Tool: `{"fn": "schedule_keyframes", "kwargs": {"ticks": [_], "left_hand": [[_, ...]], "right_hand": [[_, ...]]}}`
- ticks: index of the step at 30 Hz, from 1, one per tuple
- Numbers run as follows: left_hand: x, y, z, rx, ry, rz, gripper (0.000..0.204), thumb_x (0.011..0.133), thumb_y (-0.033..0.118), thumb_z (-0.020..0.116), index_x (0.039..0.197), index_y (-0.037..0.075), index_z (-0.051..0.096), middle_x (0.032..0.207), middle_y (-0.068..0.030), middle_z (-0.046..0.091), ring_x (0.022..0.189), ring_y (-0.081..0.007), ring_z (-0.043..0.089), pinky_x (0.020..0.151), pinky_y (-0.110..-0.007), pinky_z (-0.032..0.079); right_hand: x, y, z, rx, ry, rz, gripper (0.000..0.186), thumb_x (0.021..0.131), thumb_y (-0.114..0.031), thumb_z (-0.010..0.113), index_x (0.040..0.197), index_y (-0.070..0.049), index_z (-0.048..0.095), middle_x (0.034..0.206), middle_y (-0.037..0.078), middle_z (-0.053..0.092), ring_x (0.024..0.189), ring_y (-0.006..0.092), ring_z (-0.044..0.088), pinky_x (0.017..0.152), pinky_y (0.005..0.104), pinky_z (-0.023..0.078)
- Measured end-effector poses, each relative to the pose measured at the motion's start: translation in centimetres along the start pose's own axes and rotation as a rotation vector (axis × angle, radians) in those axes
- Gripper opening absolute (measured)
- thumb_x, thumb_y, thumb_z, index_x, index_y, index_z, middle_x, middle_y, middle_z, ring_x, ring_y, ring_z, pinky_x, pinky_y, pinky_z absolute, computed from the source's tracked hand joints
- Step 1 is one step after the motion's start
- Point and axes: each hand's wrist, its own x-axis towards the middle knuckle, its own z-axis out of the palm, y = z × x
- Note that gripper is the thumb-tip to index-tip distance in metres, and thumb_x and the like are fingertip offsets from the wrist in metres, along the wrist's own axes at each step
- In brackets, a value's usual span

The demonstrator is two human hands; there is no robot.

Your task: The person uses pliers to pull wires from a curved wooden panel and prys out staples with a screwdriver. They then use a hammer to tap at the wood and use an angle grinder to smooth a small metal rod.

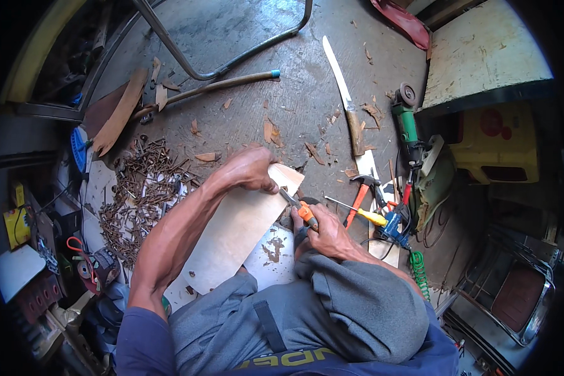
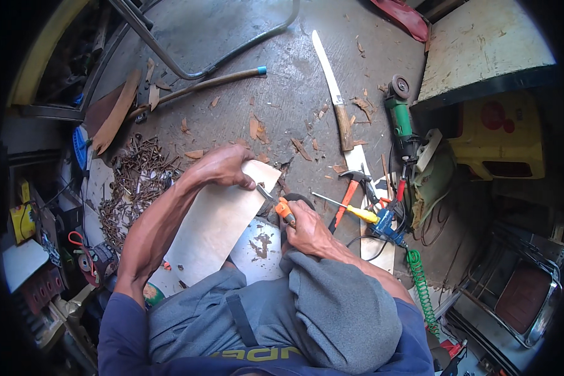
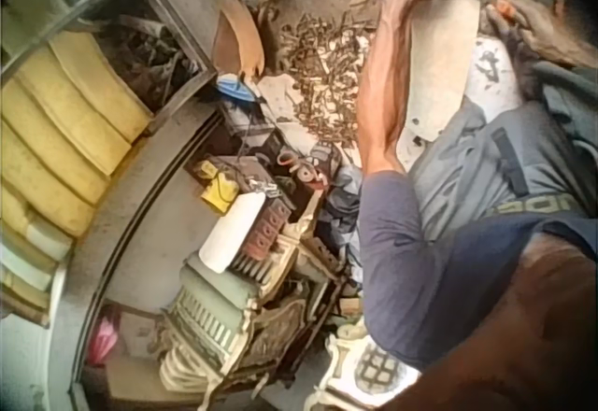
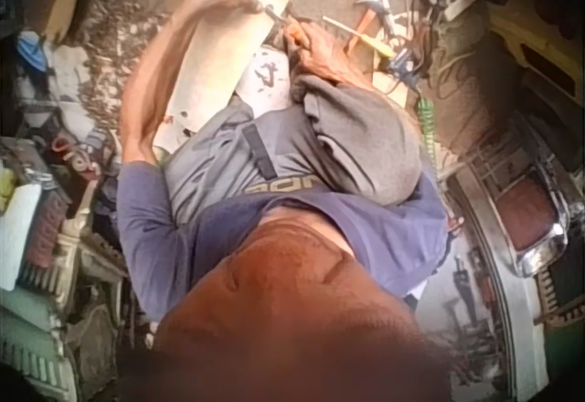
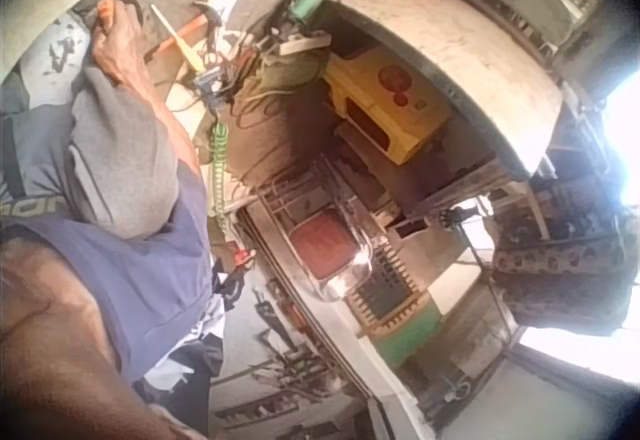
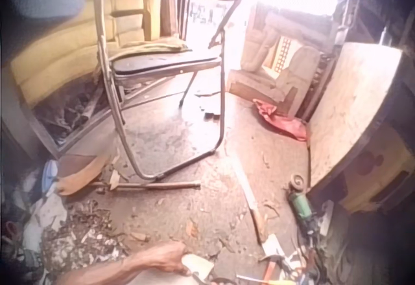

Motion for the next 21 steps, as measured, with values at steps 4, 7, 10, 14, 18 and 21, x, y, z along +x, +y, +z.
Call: {"fn": "schedule_keyframes", "kwargs": {"ticks": [4, 7, 10, 14, 18, 21], "left_hand": [[0.6, -0.8, 1.0, -0.049, 0.014, 0.014, 0.058, 0.069, 0.031, 0.088, 0.121, 0.006, 0.075, 0.097, -0.0203, 0.076, 0.094, -0.0345, 0.074, 0.084, -0.044, 0.057], [1.5, -1.8, 1.4, -0.127, -0.065, 0.006, 0.054, 0.070, 0.030, 0.087, 0.114, 0.002, 0.075, 0.098, -0.0184, 0.076, 0.091, -0.0326, 0.073, 0.081, -0.043, 0.054], [3.6, -3.6, 2.0, -0.045, -0.043, -0.039, 0.053, 0.068, 0.030, 0.089, 0.112, 0.003, 0.076, 0.097, -0.0166, 0.077, 0.089, -0.0306, 0.073, 0.078, -0.042, 0.055], [8.3, -6.8, 0.9, -0.005, -0.044, -0.161, 0.050, 0.066, 0.031, 0.090, 0.106, 0.004, 0.078, 0.094, -0.0171, 0.077, 0.084, -0.0296, 0.074, 0.076, -0.042, 0.056], [11.7, -6.8, 0.1, 0.005, 0.109, -0.118, 0.050, 0.067, 0.031, 0.089, 0.106, 0.001, 0.077, 0.096, -0.0187, 0.077, 0.086, -0.0305, 0.074, 0.078, -0.042, 0.057], [14.3, -5.8, 1.0, -0.035, 0.228, 0.019, 0.053, 0.067, 0.032, 0.089, 0.107, 0.000, 0.075, 0.096, -0.0198, 0.076, 0.089, -0.0327, 0.074, 0.081, -0.042, 0.057]], "right_hand": [[-0.1, 1.0, 1.3, -0.041, 0.121, -0.082, 0.043, 0.086, -0.008, 0.062, 0.127, 0.001, 0.055, 0.122, 0.027, 0.059, 0.115, 0.0468, 0.058, 0.098, 0.0504, 0.047], [0.2, -0.1, -0.7, 0.068, -0.091, 0.034, 0.051, 0.084, -0.008, 0.062, 0.133, 0.000, 0.055, 0.126, 0.028, 0.057, 0.120, 0.0451, 0.056, 0.102, 0.0507, 0.046], [0.4, 4.0, -0.2, 0.109, -0.094, -0.174, 0.056, 0.081, -0.009, 0.064, 0.137, 0.000, 0.055, 0.131, 0.028, 0.055, 0.124, 0.0433, 0.053, 0.105, 0.0516, 0.043], [-2.5, 8.5, 1.0, -0.352, 0.103, 0.090, 0.062, 0.086, -0.021, 0.069, 0.141, 0.000, 0.051, 0.133, 0.023, 0.054, 0.119, 0.0416, 0.053, 0.104, 0.0484, 0.043], [-4.2, 12.7, 0.8, -0.307, 0.252, 0.124, 0.059, 0.087, -0.027, 0.075, 0.134, 0.002, 0.055, 0.111, 0.022, 0.059, 0.110, 0.0416, 0.058, 0.096, 0.0495, 0.047], [-2.8, 15.6, 1.6, -0.340, 0.579, 0.400, 0.053, 0.087, -0.028, 0.076, 0.126, 0.001, 0.055, 0.109, 0.020, 0.058, 0.104, 0.0428, 0.061, 0.088, 0.0498, 0.051]]}}
